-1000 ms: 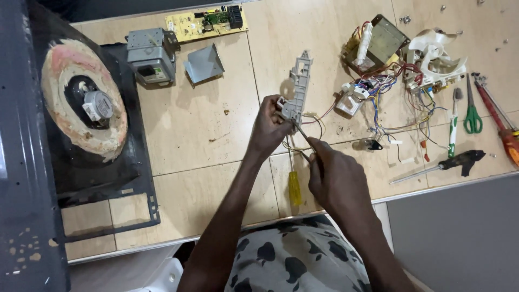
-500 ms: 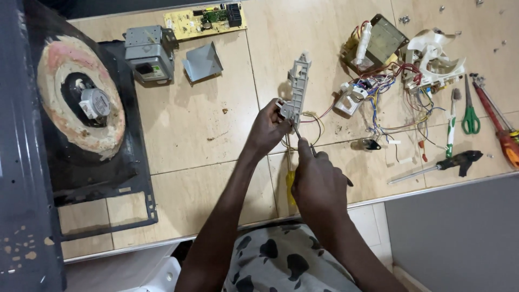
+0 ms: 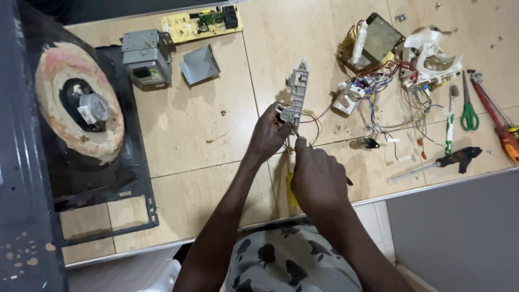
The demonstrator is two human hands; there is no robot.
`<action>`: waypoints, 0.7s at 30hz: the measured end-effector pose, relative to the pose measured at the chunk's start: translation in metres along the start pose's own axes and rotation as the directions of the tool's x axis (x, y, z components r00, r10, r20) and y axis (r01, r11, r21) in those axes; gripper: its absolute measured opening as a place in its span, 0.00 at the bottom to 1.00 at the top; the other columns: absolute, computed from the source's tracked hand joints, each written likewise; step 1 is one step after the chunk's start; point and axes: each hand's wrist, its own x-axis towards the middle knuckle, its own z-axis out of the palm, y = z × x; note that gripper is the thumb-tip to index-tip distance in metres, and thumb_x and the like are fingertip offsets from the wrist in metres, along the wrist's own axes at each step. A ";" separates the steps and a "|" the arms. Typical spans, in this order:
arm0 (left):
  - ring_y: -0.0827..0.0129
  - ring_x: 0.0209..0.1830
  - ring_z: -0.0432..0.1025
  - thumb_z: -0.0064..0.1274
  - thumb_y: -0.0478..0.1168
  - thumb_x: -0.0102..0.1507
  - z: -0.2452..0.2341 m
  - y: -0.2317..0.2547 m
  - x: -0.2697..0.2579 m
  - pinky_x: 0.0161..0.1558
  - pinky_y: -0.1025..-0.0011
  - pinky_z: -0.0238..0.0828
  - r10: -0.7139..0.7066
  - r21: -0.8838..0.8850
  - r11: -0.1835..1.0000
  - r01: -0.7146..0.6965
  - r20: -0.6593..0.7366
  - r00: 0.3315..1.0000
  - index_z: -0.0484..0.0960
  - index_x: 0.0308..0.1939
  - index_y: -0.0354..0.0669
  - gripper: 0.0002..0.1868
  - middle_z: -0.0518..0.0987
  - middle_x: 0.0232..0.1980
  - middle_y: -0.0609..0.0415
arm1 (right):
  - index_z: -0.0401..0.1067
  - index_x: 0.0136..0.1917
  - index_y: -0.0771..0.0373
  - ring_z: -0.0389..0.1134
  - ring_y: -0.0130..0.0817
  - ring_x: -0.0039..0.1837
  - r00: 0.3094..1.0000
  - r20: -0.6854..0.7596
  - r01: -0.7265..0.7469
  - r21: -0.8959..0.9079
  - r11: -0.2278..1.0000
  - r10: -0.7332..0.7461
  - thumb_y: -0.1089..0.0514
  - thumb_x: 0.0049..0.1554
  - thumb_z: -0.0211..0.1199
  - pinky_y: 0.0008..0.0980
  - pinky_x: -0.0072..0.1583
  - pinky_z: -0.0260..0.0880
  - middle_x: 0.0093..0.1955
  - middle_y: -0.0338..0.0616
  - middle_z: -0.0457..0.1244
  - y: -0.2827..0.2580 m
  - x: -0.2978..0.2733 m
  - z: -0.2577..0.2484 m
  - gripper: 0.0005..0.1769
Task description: The person uses a yellow screwdriver to work on a white plastic component with attached wires on a cluttered workbench. They then switch to an orange screwdriver to continue manipulating the component and wires. Finally, they pick up a small cylindrical metal object and handle it with their hands.
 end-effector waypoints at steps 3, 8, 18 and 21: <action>0.66 0.44 0.73 0.49 0.28 0.59 -0.002 -0.021 0.004 0.44 0.66 0.76 -0.001 0.036 0.999 0.001 -0.008 1.000 0.75 0.54 0.40 0.19 0.77 0.41 0.50 | 0.58 0.75 0.60 0.74 0.68 0.50 0.999 0.037 -0.020 0.002 1.000 0.020 0.59 0.57 0.53 0.62 0.50 0.75 0.47 0.60 0.67 -0.008 -0.003 -0.003 0.32; 0.69 0.44 0.72 0.47 0.26 0.59 -0.002 0.014 0.001 0.46 0.69 0.77 -0.042 -0.047 0.998 0.043 0.021 0.999 0.75 0.54 0.40 0.19 0.77 0.42 0.53 | 0.54 0.78 0.62 0.72 0.70 0.53 0.996 0.037 -0.083 0.126 0.989 0.079 0.62 0.58 0.54 0.64 0.53 0.75 0.51 0.63 0.66 -0.023 -0.024 -0.006 0.35; 0.72 0.43 0.74 0.49 0.27 0.58 -0.004 0.004 0.005 0.44 0.71 0.78 -0.074 -0.092 0.993 0.075 0.020 0.997 0.75 0.55 0.39 0.20 0.78 0.43 0.55 | 0.59 0.76 0.53 0.73 0.68 0.51 0.998 -0.003 -0.057 0.164 0.985 0.058 0.60 0.62 0.51 0.63 0.51 0.75 0.49 0.59 0.67 -0.008 -0.020 -0.024 0.29; 0.70 0.44 0.74 0.48 0.28 0.59 -0.002 0.004 0.004 0.44 0.70 0.78 -0.046 -0.082 0.996 0.047 0.013 0.999 0.75 0.54 0.39 0.19 0.78 0.42 0.53 | 0.60 0.75 0.51 0.73 0.64 0.51 0.999 0.016 -0.049 0.134 0.990 0.048 0.57 0.60 0.53 0.63 0.51 0.75 0.48 0.58 0.67 -0.007 -0.020 -0.018 0.30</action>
